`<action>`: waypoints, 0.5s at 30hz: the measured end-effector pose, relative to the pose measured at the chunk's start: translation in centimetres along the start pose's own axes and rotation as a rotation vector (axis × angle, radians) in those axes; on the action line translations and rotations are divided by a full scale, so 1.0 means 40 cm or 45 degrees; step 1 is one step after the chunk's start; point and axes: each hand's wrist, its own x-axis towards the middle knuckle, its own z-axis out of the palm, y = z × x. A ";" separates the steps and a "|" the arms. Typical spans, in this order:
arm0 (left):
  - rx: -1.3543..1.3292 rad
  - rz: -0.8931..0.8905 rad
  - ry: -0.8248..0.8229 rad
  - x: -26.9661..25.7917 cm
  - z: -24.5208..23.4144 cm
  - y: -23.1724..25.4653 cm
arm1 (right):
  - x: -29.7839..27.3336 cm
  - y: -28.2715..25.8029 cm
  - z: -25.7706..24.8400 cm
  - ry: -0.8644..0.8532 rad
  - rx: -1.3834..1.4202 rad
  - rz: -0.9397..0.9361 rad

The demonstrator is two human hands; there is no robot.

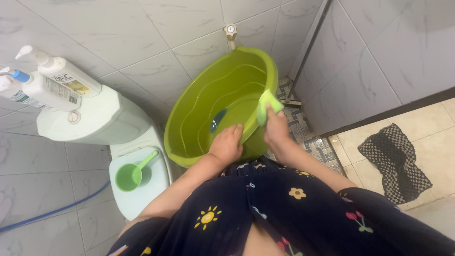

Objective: The person scrubs the inside of a green plastic basin with a sponge while water runs from a wall tap. They then rinse the sponge under the tap and continue scrubbing the basin interior.

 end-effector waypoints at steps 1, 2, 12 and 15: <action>0.000 0.007 -0.021 0.002 0.001 0.002 | 0.043 -0.006 -0.009 0.064 -0.016 0.019; -0.001 0.015 -0.043 0.003 0.003 0.004 | 0.091 -0.018 -0.019 0.134 -0.062 0.078; 0.001 0.119 -0.128 0.013 0.035 0.031 | 0.451 -0.150 -0.109 0.105 -0.205 0.415; -0.013 0.107 -0.130 0.009 0.047 0.031 | 0.446 -0.174 -0.096 0.112 -0.509 0.434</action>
